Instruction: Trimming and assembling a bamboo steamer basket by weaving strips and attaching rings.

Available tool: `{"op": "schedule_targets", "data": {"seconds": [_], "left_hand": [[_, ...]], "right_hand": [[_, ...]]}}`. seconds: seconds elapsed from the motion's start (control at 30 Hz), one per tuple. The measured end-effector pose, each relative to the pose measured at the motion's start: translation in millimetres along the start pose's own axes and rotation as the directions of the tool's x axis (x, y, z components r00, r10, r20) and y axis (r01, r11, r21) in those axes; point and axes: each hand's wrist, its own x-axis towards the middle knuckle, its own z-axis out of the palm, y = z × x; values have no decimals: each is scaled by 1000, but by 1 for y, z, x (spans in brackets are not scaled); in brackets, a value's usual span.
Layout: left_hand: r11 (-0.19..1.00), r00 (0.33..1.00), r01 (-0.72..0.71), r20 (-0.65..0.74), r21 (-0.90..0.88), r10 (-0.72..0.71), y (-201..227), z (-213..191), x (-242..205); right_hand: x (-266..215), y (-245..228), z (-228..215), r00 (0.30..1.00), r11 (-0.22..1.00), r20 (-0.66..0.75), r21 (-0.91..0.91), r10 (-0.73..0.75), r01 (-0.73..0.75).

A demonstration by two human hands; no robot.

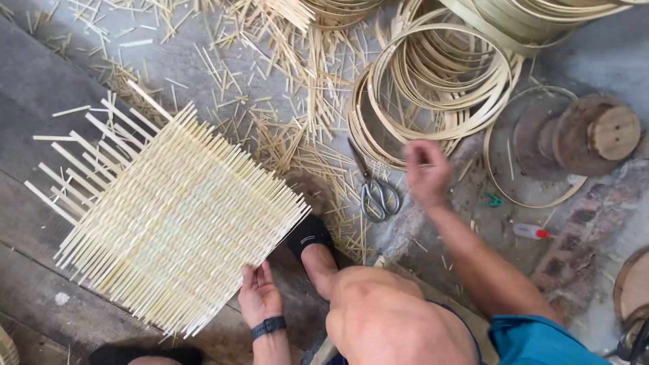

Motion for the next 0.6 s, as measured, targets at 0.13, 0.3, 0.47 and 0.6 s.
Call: {"op": "schedule_targets", "data": {"seconds": [0.13, 0.3, 0.47, 0.6], "left_hand": [[999, 999, -38, -6, 8, 39, 2, 27, -13], [999, 997, -16, -81, 29, 18, 10, 52, -39], [988, 991, 106, -92, 114, -96, -6, 31, -30], [968, 982, 170, -111, 184, -152, -9, 25, -39]], "right_hand": [[5, 78, -100, 972, 969, -160, -155, 170, -194], [17, 122, -174, 946, 870, -224, -386, 233, -306], [1, 156, -195, 862, 592, 20, -735, 506, -330], [-7, 107, -196, 824, 607, -80, -637, 561, -475]]}}
